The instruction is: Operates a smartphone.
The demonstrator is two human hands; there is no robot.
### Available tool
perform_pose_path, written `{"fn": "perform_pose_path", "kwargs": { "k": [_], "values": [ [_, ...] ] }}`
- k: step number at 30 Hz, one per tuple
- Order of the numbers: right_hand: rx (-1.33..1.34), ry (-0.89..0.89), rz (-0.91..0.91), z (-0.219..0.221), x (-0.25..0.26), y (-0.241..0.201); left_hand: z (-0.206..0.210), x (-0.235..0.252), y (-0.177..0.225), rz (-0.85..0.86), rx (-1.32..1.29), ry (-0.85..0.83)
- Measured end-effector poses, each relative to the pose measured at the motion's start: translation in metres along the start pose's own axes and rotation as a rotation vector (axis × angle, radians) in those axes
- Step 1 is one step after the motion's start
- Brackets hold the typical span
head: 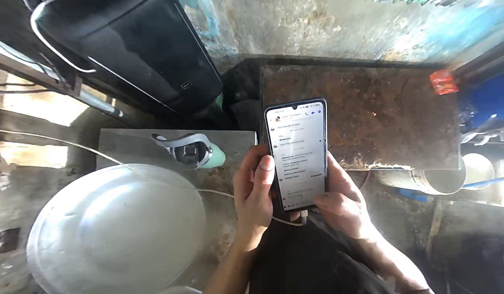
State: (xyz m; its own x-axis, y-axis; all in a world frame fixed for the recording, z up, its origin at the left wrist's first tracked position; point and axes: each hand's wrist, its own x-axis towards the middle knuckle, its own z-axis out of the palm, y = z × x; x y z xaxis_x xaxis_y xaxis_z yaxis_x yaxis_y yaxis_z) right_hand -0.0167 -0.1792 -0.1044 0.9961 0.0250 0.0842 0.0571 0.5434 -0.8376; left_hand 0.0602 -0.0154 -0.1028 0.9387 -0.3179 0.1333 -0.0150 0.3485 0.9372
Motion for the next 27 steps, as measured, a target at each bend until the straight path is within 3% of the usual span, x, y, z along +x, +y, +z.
{"fn": "perform_pose_path", "kwargs": {
  "k": [27],
  "values": [
    [-0.022, -0.011, 0.002, -0.0008, -0.0010, 0.0006, -0.0004, -0.0005, -0.0003, 0.005, 0.019, -0.004]
  ]
}}
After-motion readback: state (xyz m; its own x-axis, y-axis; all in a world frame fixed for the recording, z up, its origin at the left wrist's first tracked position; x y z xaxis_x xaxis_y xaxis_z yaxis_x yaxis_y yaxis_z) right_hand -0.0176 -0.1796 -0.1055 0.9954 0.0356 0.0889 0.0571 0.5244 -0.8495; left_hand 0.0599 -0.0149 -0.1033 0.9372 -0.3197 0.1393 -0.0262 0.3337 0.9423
